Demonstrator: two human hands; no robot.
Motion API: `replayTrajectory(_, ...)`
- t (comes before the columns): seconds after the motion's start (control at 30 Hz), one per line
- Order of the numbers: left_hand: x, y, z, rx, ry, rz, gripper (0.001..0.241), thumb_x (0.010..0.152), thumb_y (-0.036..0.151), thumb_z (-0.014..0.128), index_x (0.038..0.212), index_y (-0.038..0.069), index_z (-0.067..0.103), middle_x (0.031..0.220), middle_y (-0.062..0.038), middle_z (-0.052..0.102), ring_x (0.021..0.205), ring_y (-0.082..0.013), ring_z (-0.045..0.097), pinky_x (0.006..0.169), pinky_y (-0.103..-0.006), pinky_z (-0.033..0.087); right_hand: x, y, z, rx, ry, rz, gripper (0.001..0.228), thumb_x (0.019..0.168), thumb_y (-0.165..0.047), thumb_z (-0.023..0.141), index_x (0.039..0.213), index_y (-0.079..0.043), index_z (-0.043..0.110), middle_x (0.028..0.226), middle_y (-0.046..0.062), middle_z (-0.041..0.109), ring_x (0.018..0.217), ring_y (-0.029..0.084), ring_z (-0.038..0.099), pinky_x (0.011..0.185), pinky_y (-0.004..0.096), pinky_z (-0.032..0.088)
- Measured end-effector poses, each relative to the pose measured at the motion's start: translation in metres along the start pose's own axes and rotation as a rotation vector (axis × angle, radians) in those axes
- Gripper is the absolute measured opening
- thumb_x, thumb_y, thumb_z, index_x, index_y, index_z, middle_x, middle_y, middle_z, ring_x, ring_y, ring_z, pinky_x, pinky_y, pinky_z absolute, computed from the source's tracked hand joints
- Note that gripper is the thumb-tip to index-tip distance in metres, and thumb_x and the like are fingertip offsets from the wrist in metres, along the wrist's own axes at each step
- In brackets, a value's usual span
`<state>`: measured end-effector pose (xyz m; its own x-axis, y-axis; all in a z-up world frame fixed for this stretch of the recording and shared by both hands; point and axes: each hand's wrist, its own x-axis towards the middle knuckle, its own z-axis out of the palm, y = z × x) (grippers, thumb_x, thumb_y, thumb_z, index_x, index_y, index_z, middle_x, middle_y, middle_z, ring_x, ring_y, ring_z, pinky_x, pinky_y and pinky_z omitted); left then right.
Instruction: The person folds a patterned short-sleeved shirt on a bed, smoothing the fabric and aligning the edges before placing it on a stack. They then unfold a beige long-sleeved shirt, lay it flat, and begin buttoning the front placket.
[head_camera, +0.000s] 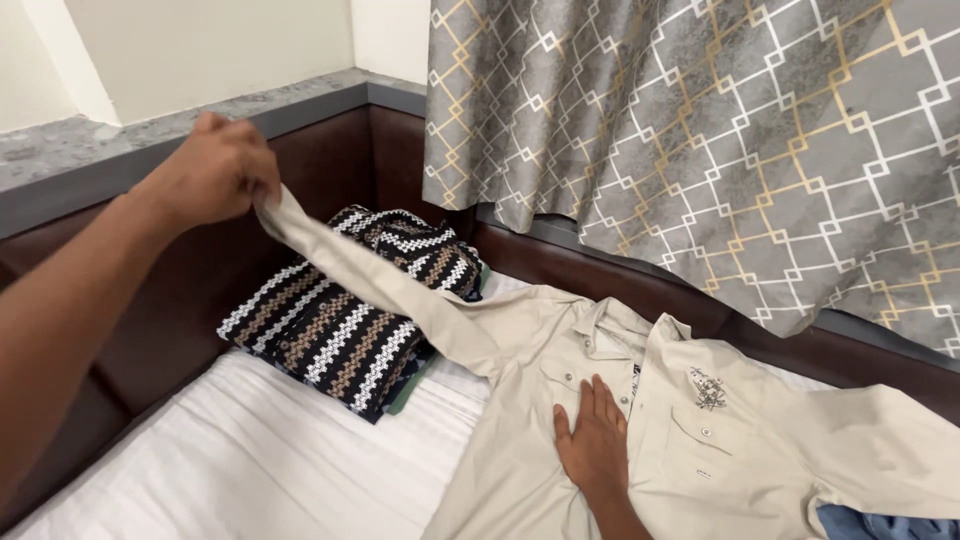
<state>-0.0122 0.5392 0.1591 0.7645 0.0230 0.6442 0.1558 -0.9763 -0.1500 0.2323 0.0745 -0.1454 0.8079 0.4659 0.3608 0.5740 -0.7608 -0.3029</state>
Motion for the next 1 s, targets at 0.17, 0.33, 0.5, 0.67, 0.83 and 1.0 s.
replayTrajectory(0.17,-0.033,-0.001,0.01,0.143,-0.8,0.025,0.011,0.067,0.017,0.068,0.071,0.014,0.078,0.071,-0.004,0.075,0.075,-0.0224,0.073,0.085,-0.0389,0.047,0.001,0.0,0.001,-0.014,0.013,-0.004,0.07,0.096,-0.047,0.05,0.149,-0.003,0.04,0.163,0.012,0.031,0.15,0.026,0.028,0.12,0.041,0.022)
replayTrajectory(0.33,-0.061,0.01,0.057,0.085,-0.554,-0.138,0.015,0.075,0.018,0.066,0.081,0.01,0.077,0.078,-0.013,0.074,0.08,-0.0335,0.072,0.071,-0.0465,0.058,0.001,0.002,0.004,-0.024,0.022,0.006,0.069,0.096,-0.048,0.05,0.149,-0.004,0.041,0.163,0.011,0.032,0.15,0.025,0.028,0.121,0.04,0.022)
replayTrajectory(0.5,-0.045,0.024,0.134,-0.534,-0.229,-0.085,0.027,0.082,0.006,0.06,0.105,0.004,0.073,0.105,-0.014,0.077,0.097,-0.0272,0.075,0.09,-0.0397,0.059,0.004,-0.002,-0.001,-0.014,-0.004,0.015,0.069,0.096,-0.047,0.05,0.149,-0.004,0.039,0.163,0.011,0.031,0.149,0.026,0.026,0.12,0.041,0.02)
replayTrajectory(0.67,-0.016,0.062,0.164,-0.522,-0.378,-0.032,0.041,0.086,0.026,0.077,0.122,0.007,0.069,0.117,-0.013,0.074,0.102,-0.0298,0.069,0.09,-0.0442,0.05,0.0,-0.003,-0.003,-0.012,0.009,0.019,0.068,0.096,-0.046,0.051,0.149,-0.005,0.04,0.162,0.011,0.032,0.15,0.025,0.027,0.12,0.04,0.021)
replayTrajectory(0.83,0.006,0.059,0.184,-0.448,-0.549,-0.047,0.025,0.087,0.029,0.079,0.102,0.009,0.08,0.101,-0.011,0.08,0.095,-0.0248,0.075,0.087,-0.0358,0.056,-0.001,-0.002,0.0,0.006,0.049,0.007,0.067,0.095,-0.044,0.054,0.147,-0.004,0.042,0.16,0.012,0.035,0.148,0.027,0.029,0.12,0.041,0.023)
replayTrajectory(1.0,0.02,0.035,0.173,-0.461,-0.212,-0.32,0.023,0.085,-0.002,0.06,0.105,0.002,0.071,0.104,-0.02,0.076,0.093,-0.0327,0.072,0.085,-0.0429,0.056,-0.002,0.0,0.002,0.007,0.083,-0.028,0.066,0.094,-0.043,0.055,0.145,-0.003,0.044,0.158,0.014,0.037,0.147,0.028,0.032,0.119,0.042,0.025)
